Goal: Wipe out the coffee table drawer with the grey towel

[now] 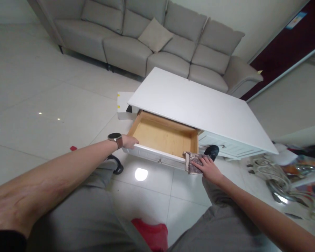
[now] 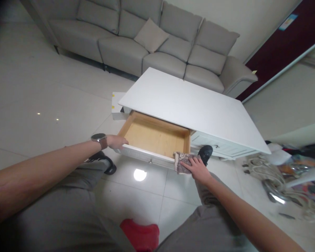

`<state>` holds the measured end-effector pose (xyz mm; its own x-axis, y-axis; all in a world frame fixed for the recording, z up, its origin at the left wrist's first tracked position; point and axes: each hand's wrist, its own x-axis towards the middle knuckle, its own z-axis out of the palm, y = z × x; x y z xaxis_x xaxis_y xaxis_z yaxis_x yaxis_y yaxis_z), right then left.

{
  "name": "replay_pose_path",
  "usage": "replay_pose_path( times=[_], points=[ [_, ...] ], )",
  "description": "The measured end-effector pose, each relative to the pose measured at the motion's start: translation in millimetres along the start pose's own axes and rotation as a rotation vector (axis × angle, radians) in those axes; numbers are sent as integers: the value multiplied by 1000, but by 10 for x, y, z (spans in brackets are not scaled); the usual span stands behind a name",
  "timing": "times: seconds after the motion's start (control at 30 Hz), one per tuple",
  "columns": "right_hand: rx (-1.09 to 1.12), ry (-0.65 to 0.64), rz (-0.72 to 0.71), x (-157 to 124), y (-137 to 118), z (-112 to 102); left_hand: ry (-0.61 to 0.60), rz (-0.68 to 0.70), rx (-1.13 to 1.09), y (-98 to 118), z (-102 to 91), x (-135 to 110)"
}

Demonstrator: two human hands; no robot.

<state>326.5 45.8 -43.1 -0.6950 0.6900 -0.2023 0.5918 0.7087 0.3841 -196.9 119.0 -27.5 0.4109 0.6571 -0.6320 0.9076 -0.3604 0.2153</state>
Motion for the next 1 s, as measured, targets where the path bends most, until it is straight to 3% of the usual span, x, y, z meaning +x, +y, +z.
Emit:
replay_pose_path(
  times=[0.3, 0.43, 0.6, 0.77, 1.0],
  points=[
    [-22, 4, 184, 434, 85, -113, 304, -221, 4, -315, -268, -92],
    [-13, 1, 131, 778, -28, -261, 375, -285, -48, -453, -290, -146],
    [55, 23, 49, 1418, -437, -613, 394, -340, -89, -571, -249, -244],
    [115, 60, 4, 2042, -896, -985, 314, -375, -108, -725, -180, -361],
    [228, 183, -51, 2908, -1552, -1337, 256, -407, -133, -924, -53, -540]
  ],
)
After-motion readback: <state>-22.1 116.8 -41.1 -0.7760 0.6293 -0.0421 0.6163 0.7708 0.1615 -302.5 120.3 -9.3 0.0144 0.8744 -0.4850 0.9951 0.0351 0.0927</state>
